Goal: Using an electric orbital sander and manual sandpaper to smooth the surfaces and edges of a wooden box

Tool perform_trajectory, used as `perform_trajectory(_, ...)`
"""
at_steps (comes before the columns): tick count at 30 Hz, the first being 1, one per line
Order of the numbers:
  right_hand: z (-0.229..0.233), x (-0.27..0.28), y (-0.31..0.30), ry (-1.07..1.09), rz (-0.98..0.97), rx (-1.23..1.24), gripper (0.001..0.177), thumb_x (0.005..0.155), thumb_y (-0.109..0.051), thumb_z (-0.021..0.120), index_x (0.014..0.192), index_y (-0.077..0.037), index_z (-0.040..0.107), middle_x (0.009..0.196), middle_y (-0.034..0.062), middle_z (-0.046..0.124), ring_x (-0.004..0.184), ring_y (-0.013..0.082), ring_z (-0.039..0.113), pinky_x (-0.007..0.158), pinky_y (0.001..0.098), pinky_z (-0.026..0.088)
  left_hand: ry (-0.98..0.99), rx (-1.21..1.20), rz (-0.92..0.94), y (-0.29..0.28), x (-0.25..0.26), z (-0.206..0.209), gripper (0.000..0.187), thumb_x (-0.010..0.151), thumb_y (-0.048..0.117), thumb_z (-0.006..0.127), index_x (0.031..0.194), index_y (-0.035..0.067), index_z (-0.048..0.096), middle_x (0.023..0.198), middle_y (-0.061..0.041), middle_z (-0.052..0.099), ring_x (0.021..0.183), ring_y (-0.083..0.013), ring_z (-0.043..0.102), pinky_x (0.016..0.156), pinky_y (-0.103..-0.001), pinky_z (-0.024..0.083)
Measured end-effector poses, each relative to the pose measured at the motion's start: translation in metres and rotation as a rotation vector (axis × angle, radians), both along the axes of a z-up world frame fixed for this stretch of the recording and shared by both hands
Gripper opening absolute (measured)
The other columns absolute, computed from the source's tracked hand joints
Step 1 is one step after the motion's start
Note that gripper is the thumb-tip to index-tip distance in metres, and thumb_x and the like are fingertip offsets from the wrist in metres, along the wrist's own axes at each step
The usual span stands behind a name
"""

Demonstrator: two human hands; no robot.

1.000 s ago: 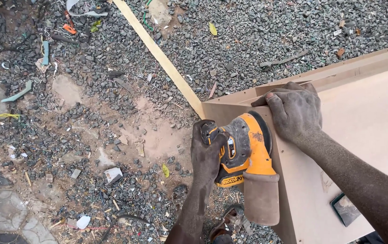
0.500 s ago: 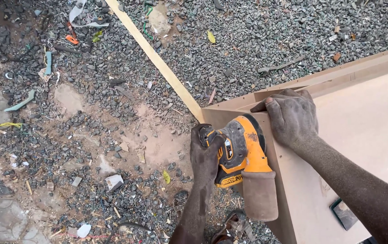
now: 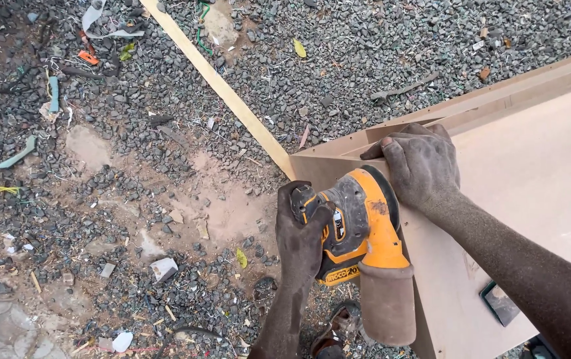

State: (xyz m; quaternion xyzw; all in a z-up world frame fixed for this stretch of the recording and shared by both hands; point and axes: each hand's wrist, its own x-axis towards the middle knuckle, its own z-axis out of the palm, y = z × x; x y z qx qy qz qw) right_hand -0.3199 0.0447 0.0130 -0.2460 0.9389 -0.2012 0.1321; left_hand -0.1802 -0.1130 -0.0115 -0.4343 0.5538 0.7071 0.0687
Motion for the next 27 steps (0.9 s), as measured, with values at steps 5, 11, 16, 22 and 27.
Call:
perform_trajectory(5,-0.009,0.001,0.008,0.070,0.017,0.046,0.053,0.114,-0.036,0.034,0.072,-0.018,0.062,0.078,0.0057,0.069,0.100,0.0241,0.068,0.095,0.0413,0.041,-0.002,0.007,0.049,0.002,0.002,-0.023,0.052,0.075,0.031,0.077,0.124,0.020,0.062,0.096,-0.017,0.063,0.102,-0.0342,0.067,0.088,-0.053,0.053)
perform_trajectory(11,-0.016,-0.002,0.015,0.069,0.025,0.008,0.056,0.116,-0.036,0.030,0.074,-0.018,0.061,0.078,0.0035,0.069,0.100,0.0243,0.068,0.094,0.0411,0.041,0.021,-0.025,0.026,0.004,0.007,-0.008,0.060,0.072,0.033,0.078,0.128,0.020,0.061,0.101,-0.021,0.064,0.105,-0.0371,0.068,0.089,-0.055,0.053)
perform_trajectory(16,-0.003,0.001,0.005,0.052,0.007,-0.027,0.053,0.116,-0.039,0.030,0.079,-0.021,0.064,0.078,0.0006,0.069,0.096,0.0220,0.068,0.095,0.0404,0.040,-0.036,-0.016,0.017,0.006,0.010,-0.021,0.057,0.073,0.030,0.078,0.128,0.021,0.061,0.096,-0.018,0.065,0.100,-0.0359,0.070,0.085,-0.052,0.054)
perform_trajectory(22,0.016,0.007,-0.009,-0.007,-0.020,-0.250,0.049,0.115,-0.027,0.026,0.118,-0.013,0.073,0.083,0.0149,0.069,0.088,0.0346,0.066,0.098,0.0476,0.040,0.104,-0.057,0.021,0.007,0.010,0.007,0.061,0.069,0.029,0.076,0.127,0.016,0.060,0.094,-0.022,0.065,0.095,-0.0362,0.070,0.082,-0.054,0.057)
perform_trajectory(27,0.008,0.004,-0.005,0.052,-0.029,-0.224,0.071,0.113,-0.042,0.010,0.123,-0.016,0.075,0.106,-0.0022,0.078,0.098,0.0175,0.072,0.096,0.0385,0.038,-0.077,0.080,0.035,0.007,0.008,-0.009,0.053,0.070,0.031,0.066,0.121,0.018,0.057,0.099,-0.007,0.069,0.087,-0.0211,0.071,0.074,-0.041,0.064)
